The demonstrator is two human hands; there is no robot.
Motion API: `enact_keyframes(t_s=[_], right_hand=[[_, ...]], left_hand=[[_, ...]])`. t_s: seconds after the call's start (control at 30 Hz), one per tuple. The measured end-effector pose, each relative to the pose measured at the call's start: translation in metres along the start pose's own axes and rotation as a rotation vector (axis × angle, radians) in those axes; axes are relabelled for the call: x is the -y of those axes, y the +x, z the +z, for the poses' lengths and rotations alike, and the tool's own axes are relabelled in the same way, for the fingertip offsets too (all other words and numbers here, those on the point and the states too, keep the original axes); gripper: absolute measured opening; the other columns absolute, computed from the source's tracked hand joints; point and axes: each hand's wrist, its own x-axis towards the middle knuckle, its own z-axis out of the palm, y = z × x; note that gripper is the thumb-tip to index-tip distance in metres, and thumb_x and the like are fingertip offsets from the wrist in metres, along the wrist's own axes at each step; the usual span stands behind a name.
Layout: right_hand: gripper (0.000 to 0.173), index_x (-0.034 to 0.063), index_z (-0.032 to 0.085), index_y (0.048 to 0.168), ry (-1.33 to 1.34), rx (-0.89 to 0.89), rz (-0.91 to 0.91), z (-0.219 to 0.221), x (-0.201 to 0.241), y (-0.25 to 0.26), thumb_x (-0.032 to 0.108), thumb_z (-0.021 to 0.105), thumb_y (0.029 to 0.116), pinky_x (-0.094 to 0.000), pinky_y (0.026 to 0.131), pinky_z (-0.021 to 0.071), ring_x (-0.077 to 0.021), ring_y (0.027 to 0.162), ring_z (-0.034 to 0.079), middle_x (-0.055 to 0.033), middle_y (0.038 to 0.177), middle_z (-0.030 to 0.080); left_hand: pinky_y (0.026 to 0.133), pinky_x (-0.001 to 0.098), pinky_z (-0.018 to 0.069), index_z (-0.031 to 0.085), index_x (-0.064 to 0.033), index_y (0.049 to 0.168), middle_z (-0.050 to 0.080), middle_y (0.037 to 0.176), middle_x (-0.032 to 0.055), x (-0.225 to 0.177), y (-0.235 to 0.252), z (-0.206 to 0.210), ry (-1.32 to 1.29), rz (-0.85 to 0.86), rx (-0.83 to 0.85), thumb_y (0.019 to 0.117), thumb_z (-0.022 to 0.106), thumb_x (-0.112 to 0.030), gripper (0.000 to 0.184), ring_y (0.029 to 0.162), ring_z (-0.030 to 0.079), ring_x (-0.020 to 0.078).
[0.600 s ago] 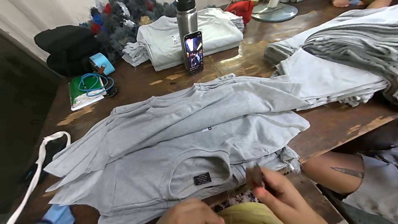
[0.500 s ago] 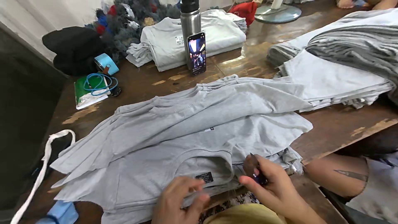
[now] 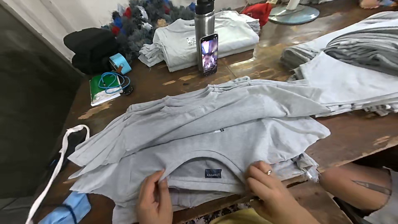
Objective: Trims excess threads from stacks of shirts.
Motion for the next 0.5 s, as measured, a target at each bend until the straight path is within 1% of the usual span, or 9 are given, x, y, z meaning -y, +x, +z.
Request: enact_keyframes(t_s=[0.03, 0.07, 0.1, 0.13, 0.2, 0.3, 0.4, 0.43, 0.5], right_hand=[[0.008, 0.019, 0.053, 0.086, -0.03, 0.035, -0.013, 0.004, 0.003, 0.0, 0.024, 0.058, 0.0893, -0.0389, 0.081, 0.0437, -0.0232, 0.091, 0.055, -0.0029, 0.089, 0.057], [0.007, 0.0203, 0.053, 0.086, -0.045, 0.063, -0.022, 0.005, 0.005, 0.0, 0.025, 0.058, 0.0882, -0.0404, 0.081, 0.0417, -0.0232, 0.091, 0.055, -0.0023, 0.09, 0.057], [0.009, 0.0211, 0.053, 0.087, -0.042, 0.077, -0.026, 0.004, 0.007, 0.002, 0.026, 0.06, 0.0873, -0.0408, 0.084, 0.0401, -0.0223, 0.092, 0.054, -0.0015, 0.091, 0.056], [0.011, 0.0215, 0.052, 0.088, -0.025, 0.075, -0.027, 0.002, 0.009, 0.004, 0.028, 0.062, 0.0874, -0.0405, 0.087, 0.0384, -0.0213, 0.094, 0.053, -0.0009, 0.091, 0.056], [0.014, 0.0206, 0.051, 0.088, 0.044, 0.042, -0.04, -0.005, 0.015, 0.011, 0.028, 0.063, 0.0904, -0.0384, 0.091, 0.036, -0.0194, 0.095, 0.052, -0.0009, 0.091, 0.055], [0.018, 0.0168, 0.05, 0.088, 0.253, -0.002, -0.099, -0.006, 0.026, 0.028, 0.025, 0.063, 0.097, -0.032, 0.087, 0.0439, -0.0182, 0.093, 0.055, -0.003, 0.092, 0.057], [0.016, 0.0081, 0.056, 0.092, 0.472, 0.107, -0.095, 0.014, 0.034, 0.042, 0.022, 0.062, 0.0981, -0.0291, 0.083, 0.0526, -0.0201, 0.094, 0.06, -0.0103, 0.098, 0.061], [0.017, 0.0049, 0.059, 0.094, 0.506, 0.156, -0.065, 0.026, 0.035, 0.046, 0.022, 0.062, 0.0968, -0.0284, 0.08, 0.054, -0.0196, 0.093, 0.062, -0.0123, 0.101, 0.062], [0.022, 0.002, 0.061, 0.098, 0.506, 0.196, -0.003, 0.048, 0.037, 0.051, 0.024, 0.063, 0.0959, -0.0285, 0.068, 0.053, -0.0182, 0.08, 0.06, -0.0134, 0.098, 0.061]], left_hand=[[0.082, 0.0154, 0.0555, 0.065, 0.006, 0.112, 0.069, 0.104, 0.0003, 0.003, 0.001, 0.006, -0.215, -0.014, -0.06, 0.0993, 0.054, -0.005, 0.021, 0.092, 0.065, -0.0028], [0.08, 0.0162, 0.056, 0.064, -0.0024, 0.115, 0.07, 0.105, -0.0074, 0.003, 0.002, 0.01, -0.415, -0.07, -0.084, 0.1011, 0.052, -0.005, 0.018, 0.092, 0.066, -0.0034], [0.079, 0.0187, 0.0577, 0.065, -0.0112, 0.115, 0.071, 0.103, -0.0111, 0.003, 0.003, 0.012, -0.584, -0.145, -0.087, 0.1024, 0.052, -0.007, 0.019, 0.091, 0.067, -0.0013], [0.077, 0.0208, 0.0593, 0.066, -0.0171, 0.113, 0.072, 0.101, -0.0115, 0.0, 0.002, 0.012, -0.717, -0.215, -0.081, 0.103, 0.052, -0.009, 0.019, 0.088, 0.069, 0.001], [0.076, 0.024, 0.0617, 0.066, -0.0211, 0.112, 0.075, 0.099, -0.0076, -0.004, 0.0, 0.011, -0.892, -0.312, -0.052, 0.1034, 0.056, -0.014, 0.015, 0.087, 0.072, 0.005], [0.079, 0.0251, 0.062, 0.068, -0.0234, 0.111, 0.076, 0.099, -0.0047, -0.005, -0.005, 0.011, -0.985, -0.353, -0.044, 0.0992, 0.066, -0.021, 0.012, 0.087, 0.073, 0.0063], [0.08, 0.0215, 0.0607, 0.073, -0.0277, 0.107, 0.076, 0.097, -0.009, -0.002, -0.012, 0.016, -0.998, -0.314, -0.055, 0.0966, 0.069, -0.023, 0.012, 0.087, 0.072, 0.002], [0.081, 0.0197, 0.0599, 0.075, -0.0288, 0.106, 0.076, 0.098, -0.0109, -0.001, -0.015, 0.018, -0.991, -0.295, -0.055, 0.0966, 0.069, -0.023, 0.013, 0.088, 0.071, 0.0], [0.081, 0.0173, 0.0585, 0.077, -0.0301, 0.108, 0.076, 0.101, -0.0136, 0.002, -0.022, 0.02, -0.971, -0.25, -0.047, 0.0964, 0.07, -0.023, 0.015, 0.09, 0.07, -0.0024]])
